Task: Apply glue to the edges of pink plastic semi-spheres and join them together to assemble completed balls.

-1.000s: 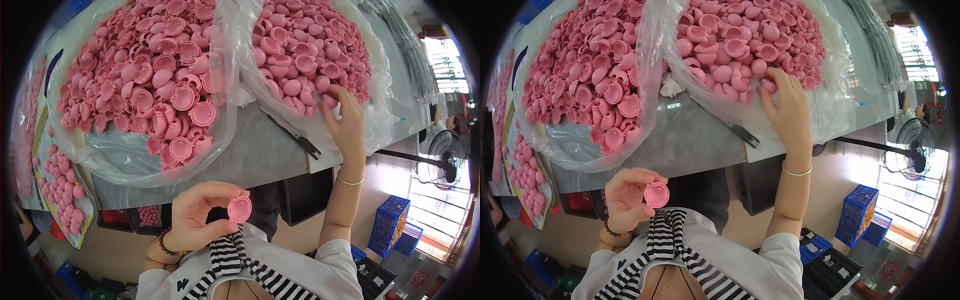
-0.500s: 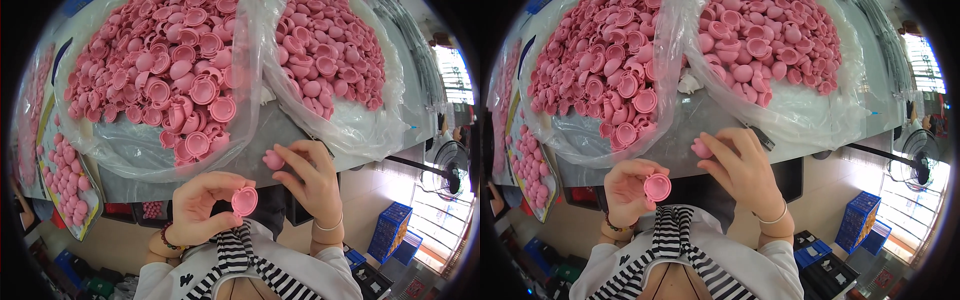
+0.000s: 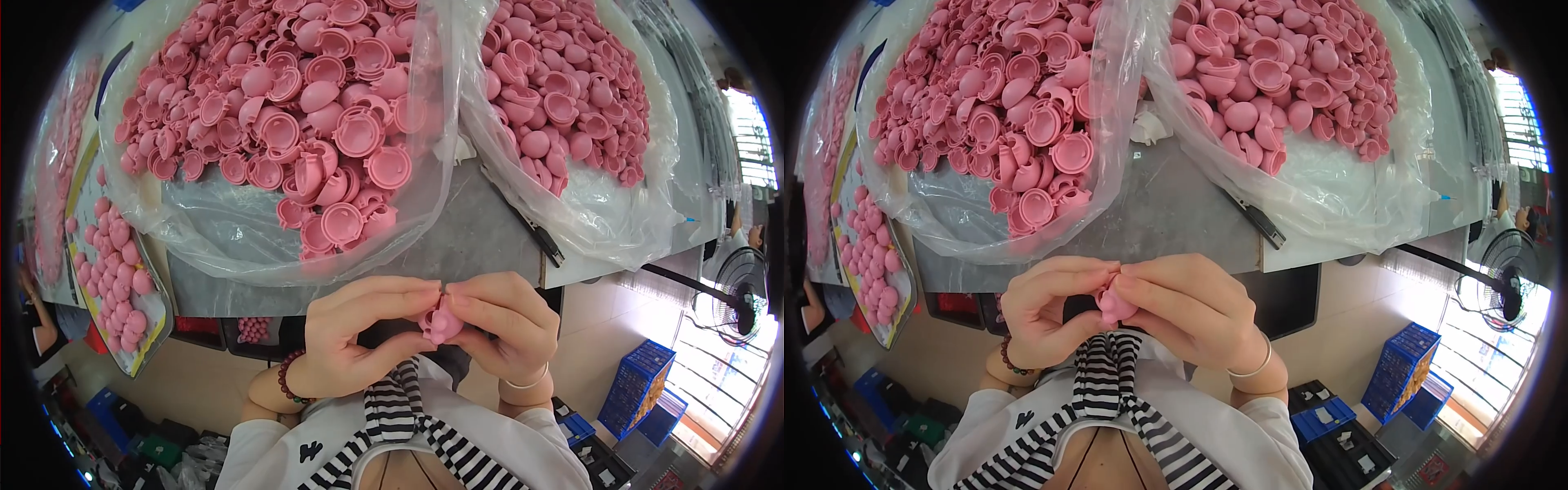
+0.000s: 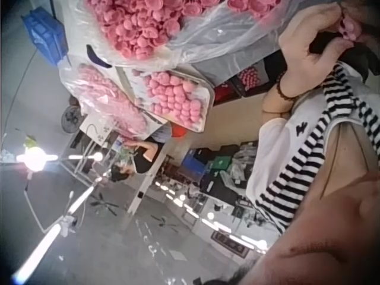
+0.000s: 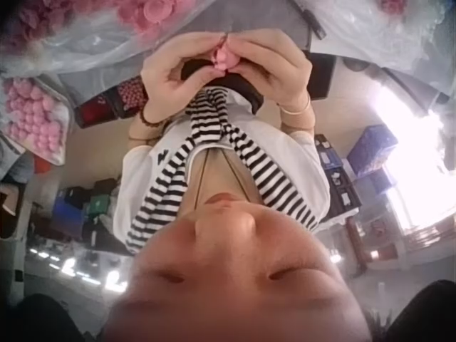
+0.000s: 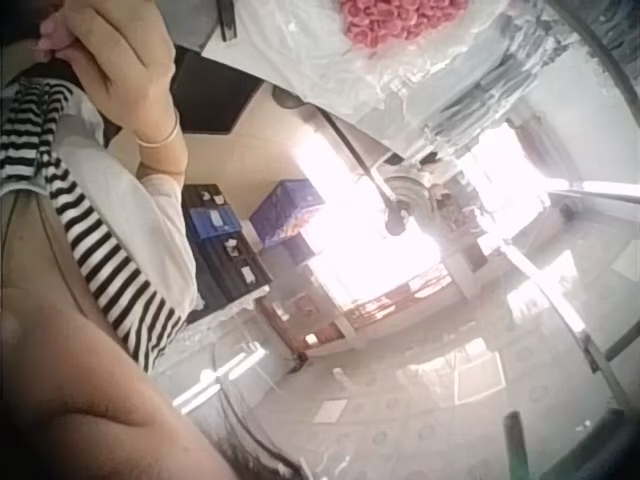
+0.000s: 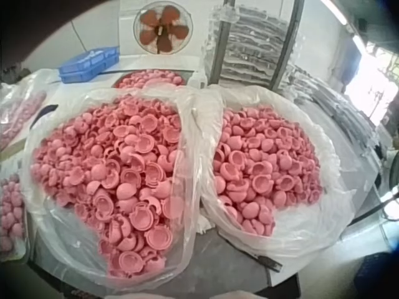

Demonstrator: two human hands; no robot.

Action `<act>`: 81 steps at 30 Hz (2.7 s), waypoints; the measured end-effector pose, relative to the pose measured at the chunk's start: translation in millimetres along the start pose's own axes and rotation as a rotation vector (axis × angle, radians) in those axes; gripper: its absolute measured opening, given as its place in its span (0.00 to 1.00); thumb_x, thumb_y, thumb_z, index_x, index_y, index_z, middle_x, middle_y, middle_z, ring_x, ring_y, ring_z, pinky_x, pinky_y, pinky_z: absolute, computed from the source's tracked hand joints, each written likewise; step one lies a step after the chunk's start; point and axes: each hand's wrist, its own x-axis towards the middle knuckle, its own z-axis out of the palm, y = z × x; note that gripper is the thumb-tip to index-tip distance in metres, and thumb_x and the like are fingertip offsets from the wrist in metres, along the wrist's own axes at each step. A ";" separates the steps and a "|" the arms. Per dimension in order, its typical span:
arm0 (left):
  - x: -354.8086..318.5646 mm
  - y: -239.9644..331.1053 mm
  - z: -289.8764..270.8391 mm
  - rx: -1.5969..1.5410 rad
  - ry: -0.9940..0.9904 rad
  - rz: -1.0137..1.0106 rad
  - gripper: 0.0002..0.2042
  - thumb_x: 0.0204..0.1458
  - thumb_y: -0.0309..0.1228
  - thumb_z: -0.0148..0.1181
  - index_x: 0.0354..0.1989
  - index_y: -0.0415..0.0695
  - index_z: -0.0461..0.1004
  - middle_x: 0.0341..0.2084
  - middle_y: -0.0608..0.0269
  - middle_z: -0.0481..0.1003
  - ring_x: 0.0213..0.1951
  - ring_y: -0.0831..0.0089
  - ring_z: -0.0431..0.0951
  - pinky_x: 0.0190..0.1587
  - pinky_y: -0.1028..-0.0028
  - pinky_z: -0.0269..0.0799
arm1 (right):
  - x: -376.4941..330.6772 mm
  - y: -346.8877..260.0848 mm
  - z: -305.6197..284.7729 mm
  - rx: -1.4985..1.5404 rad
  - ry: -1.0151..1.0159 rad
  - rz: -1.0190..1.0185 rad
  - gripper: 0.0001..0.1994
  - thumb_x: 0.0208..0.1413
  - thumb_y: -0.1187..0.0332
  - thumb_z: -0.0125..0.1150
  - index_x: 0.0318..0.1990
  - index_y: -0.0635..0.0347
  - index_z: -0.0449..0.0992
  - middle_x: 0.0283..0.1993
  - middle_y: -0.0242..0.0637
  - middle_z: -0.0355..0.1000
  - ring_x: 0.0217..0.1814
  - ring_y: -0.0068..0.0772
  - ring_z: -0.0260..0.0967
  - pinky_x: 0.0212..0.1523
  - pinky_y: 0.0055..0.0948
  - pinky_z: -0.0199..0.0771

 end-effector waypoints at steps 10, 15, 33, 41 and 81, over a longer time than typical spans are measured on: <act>5.6 0.9 2.8 -0.078 -0.013 0.013 0.18 0.34 0.22 0.65 0.38 0.36 0.73 0.38 0.53 0.72 0.33 0.70 0.75 0.36 0.76 0.70 | -12.0 -3.8 1.6 -0.203 -0.005 -0.068 0.18 0.30 0.76 0.66 0.35 0.65 0.74 0.28 0.36 0.69 0.26 0.30 0.67 0.24 0.21 0.67; 5.2 -10.7 -0.1 -0.039 -0.046 0.069 0.21 0.30 0.27 0.68 0.37 0.35 0.72 0.35 0.49 0.73 0.33 0.68 0.73 0.36 0.75 0.68 | -17.4 -5.8 17.3 -0.079 0.136 -0.110 0.16 0.28 0.82 0.62 0.32 0.65 0.73 0.25 0.36 0.68 0.21 0.32 0.66 0.22 0.23 0.69; -3.1 -12.5 -6.1 -1.024 -0.217 -0.283 0.28 0.35 0.50 0.64 0.35 0.40 0.64 0.30 0.62 0.68 0.33 0.77 0.69 0.35 0.80 0.63 | -51.7 81.5 -184.7 -0.741 1.307 0.203 0.24 0.45 0.63 0.59 0.46 0.71 0.60 0.42 0.44 0.62 0.41 0.30 0.60 0.37 0.25 0.61; -2.9 -4.2 -5.4 -0.978 -0.172 -0.242 0.22 0.36 0.33 0.67 0.40 0.38 0.68 0.32 0.51 0.72 0.35 0.64 0.74 0.37 0.71 0.69 | -63.1 142.8 -242.1 -0.414 0.907 0.601 0.29 0.48 0.64 0.58 0.53 0.72 0.55 0.46 0.46 0.65 0.46 0.28 0.63 0.47 0.23 0.61; 3.2 19.0 -9.3 -0.518 0.080 -0.061 0.10 0.45 0.24 0.57 0.37 0.35 0.69 0.37 0.51 0.65 0.32 0.75 0.71 0.36 0.78 0.68 | -4.4 -12.7 24.9 0.881 0.115 0.299 0.18 0.44 0.64 0.56 0.39 0.69 0.64 0.37 0.57 0.68 0.34 0.37 0.67 0.36 0.30 0.69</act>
